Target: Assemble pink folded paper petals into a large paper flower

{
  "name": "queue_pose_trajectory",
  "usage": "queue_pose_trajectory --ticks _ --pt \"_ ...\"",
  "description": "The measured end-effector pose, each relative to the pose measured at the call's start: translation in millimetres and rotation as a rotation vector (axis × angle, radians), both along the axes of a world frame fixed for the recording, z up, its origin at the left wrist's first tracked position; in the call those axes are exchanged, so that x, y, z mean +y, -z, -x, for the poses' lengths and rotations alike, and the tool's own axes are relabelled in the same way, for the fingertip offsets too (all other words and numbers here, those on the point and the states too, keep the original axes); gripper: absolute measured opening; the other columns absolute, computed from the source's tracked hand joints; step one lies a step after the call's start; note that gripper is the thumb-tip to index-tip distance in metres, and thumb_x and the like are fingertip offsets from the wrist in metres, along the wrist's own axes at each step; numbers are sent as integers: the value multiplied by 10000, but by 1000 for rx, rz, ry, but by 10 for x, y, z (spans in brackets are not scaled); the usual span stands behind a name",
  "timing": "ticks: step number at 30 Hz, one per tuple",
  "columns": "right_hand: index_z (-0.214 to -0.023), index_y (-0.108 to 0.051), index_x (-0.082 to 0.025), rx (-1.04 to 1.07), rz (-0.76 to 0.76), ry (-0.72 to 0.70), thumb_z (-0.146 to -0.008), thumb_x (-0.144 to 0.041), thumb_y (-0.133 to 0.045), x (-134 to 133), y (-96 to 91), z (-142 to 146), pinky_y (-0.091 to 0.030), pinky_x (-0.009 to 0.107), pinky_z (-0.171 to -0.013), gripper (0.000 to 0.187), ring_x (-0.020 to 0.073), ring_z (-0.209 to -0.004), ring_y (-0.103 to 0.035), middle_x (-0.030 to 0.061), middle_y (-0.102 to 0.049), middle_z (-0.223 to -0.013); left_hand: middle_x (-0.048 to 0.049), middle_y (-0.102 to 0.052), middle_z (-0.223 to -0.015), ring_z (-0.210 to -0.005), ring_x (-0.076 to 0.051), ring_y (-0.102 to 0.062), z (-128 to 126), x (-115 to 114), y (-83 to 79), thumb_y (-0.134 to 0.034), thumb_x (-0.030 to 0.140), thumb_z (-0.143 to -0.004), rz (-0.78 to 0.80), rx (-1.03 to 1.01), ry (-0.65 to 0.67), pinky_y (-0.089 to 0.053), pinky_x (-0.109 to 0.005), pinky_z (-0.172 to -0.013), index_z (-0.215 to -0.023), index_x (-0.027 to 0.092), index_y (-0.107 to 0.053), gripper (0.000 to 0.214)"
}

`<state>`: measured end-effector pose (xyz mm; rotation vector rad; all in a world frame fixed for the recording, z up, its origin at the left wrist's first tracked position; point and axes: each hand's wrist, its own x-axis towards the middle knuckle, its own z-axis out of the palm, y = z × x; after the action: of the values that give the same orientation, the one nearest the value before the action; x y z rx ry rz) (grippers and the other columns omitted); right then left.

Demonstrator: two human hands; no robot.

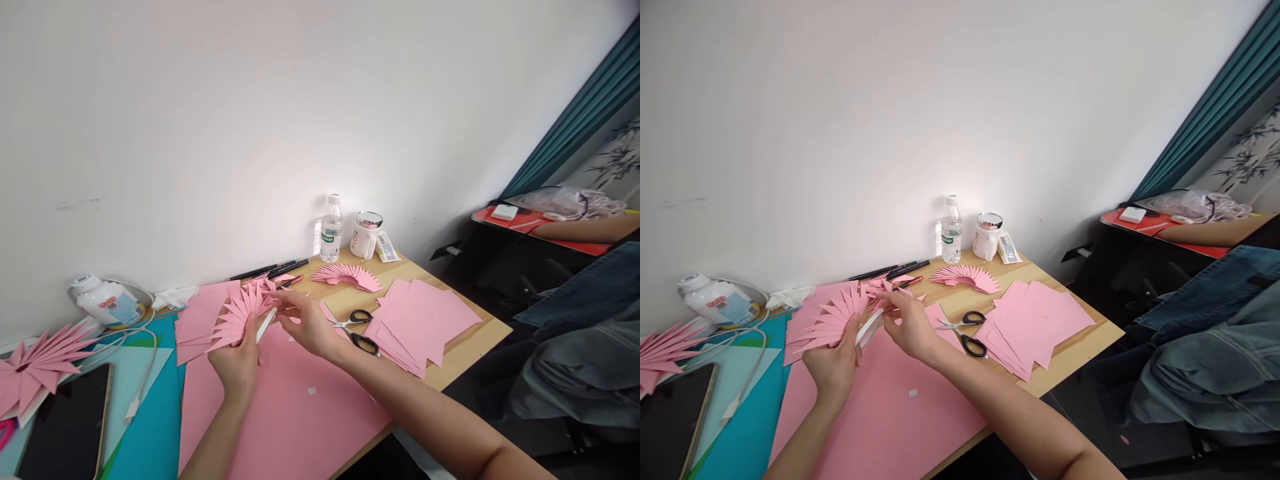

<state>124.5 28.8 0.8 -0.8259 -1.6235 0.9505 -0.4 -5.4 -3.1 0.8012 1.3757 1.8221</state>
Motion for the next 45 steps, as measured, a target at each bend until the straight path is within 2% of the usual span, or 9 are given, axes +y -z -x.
queue_pose_trajectory --ticks 7,12,17,22,32,35,38,41,45 --pt "-1149 -568 -212 -416 -387 279 -842 -75 -411 -188 -75 53 -497 324 -728 371 180 -826 -573 71 -628 -892 6 -657 -599 -418 -129 -557 -4 20 -3 -764 235 -593 -4 180 -138 -364 -197 -343 -941 175 -677 363" --pt "-1322 -381 -279 -525 -730 176 -817 -15 -380 -328 -236 -76 -407 393 -956 570 207 -1172 -442 90 -448 -1318 18 -636 -586 -408 -114 -522 8 0 36 -774 197 -589 -98 184 -188 -362 -202 -360 -908 166 -679 335" --pt "-1284 -434 -243 -679 -381 384 -771 -16 -399 -297 -243 -721 -443 397 -867 563 238 -1054 -507 91 -572 -1105 68 -490 -393 -290 -93 -396 -2 -10 23 -748 214 -635 -129 226 -265 -315 -220 -316 -600 167 -603 156" --pt "-1065 -598 -204 -1226 87 208 -679 -75 -579 -340 -55 -1263 -431 326 -696 407 252 -867 -545 95 -578 -896 72 -463 -360 -278 -90 -386 -22 -11 -21 -736 220 -653 -165 233 -219 -312 -222 -312 -516 188 -515 262" --pt "-1163 -558 -196 -1265 -7 249 -729 -31 -480 -273 245 -1352 -404 311 -720 471 226 -836 -570 93 -604 -907 69 -462 -359 -259 -105 -404 3 15 -9 -724 308 -665 -125 268 -236 -320 -239 -270 -490 198 -484 316" --pt "-1161 -571 -193 -1166 -58 348 -736 -55 -505 -266 188 -1407 -414 331 -725 452 223 -797 -589 108 -616 -952 71 -446 -341 -253 -108 -402 3 20 -10 -721 323 -668 -117 259 -252 -320 -241 -265 -485 198 -487 323" --pt "-1173 -567 -219 -755 -25 396 -812 -131 -477 -305 80 -1323 -439 327 -764 382 218 -894 -591 87 -633 -1000 66 -442 -336 -253 -107 -399 8 22 -5 -712 333 -677 -126 273 -252 -330 -245 -273 -459 201 -460 359" --pt "-1236 -513 -267 -405 124 164 -816 -218 -531 -380 -16 -1066 -467 292 -727 423 173 -807 -598 25 -643 -881 63 -451 -340 -255 -109 -403 21 30 11 -710 339 -678 -114 292 -260 -340 -249 -279 -466 198 -462 355" --pt "-1113 -592 -278 -452 187 9 -598 -333 -776 -442 -94 -665 -449 294 -755 549 192 -888 -561 27 -573 -959 60 -448 -321 -244 -112 -404 32 55 34 -712 343 -672 -87 293 -299 -350 -254 -281 -445 190 -454 377"
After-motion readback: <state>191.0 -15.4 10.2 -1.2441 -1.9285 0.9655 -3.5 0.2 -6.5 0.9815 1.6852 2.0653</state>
